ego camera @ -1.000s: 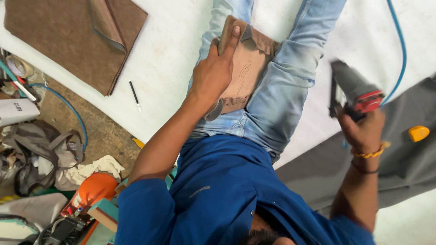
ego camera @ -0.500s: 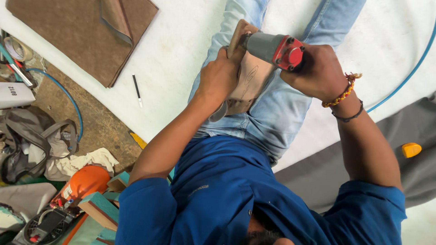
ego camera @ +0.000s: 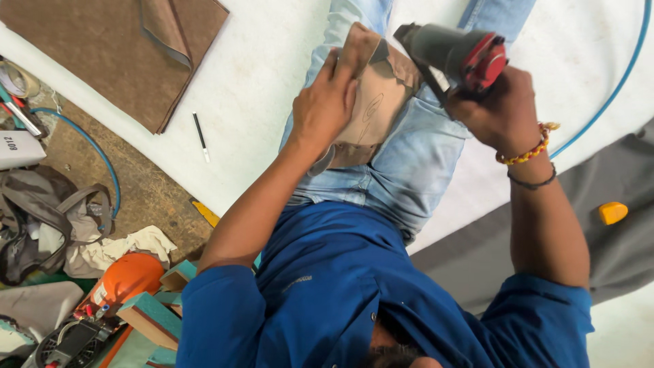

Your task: The person sits cross-legged and stretches a brown fabric cover over a flat board, folding the edges over the back. They use a pneumatic nail gun to fasten the fabric to the board, working around the edges and pressing the material taut by hand between fastening passes.

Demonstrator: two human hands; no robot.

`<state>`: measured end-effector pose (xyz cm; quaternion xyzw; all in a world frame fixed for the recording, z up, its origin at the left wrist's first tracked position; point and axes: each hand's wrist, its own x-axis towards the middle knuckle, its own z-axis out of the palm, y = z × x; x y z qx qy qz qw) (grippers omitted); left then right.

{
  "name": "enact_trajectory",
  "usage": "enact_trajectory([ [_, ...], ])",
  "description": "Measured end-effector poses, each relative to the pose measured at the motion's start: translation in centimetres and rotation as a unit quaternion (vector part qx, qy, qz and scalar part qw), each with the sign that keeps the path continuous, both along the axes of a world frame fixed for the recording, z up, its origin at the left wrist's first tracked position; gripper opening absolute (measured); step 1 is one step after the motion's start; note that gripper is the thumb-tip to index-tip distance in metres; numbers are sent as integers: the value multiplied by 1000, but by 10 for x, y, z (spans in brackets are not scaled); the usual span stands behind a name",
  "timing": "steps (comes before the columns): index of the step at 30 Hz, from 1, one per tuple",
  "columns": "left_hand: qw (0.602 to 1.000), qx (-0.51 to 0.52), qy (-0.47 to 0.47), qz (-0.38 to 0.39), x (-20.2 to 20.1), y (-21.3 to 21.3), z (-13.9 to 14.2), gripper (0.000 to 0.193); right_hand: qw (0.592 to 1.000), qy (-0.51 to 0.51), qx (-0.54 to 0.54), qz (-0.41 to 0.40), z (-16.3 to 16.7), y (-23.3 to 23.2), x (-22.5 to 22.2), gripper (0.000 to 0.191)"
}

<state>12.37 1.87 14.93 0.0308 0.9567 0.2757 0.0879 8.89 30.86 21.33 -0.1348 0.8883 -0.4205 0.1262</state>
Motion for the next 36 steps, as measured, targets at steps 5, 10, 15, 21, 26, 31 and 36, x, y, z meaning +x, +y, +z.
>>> enact_trajectory([
  [5,999,24,22,-8,0,-4,-13,92,997,-61,-39,15,-6,-19,17,21],
  [10,1000,24,7,-2,1,-5,-16,95,998,-46,-26,42,-2,-43,11,22],
  [15,984,137,-117,16,1,-3,-15,110,984,-118,-120,-55,25,-10,29,22],
  [21,876,449,-135,-113,33,10,-11,118,964,2,158,-215,-1,105,144,45],
  [26,869,460,-132,-127,55,23,-5,117,915,90,321,-228,-148,142,244,49],
  [31,862,474,-147,-103,58,17,3,112,900,51,341,-266,-219,111,290,48],
  [36,867,467,-132,-113,54,16,1,113,923,120,208,-301,-159,72,232,15],
])
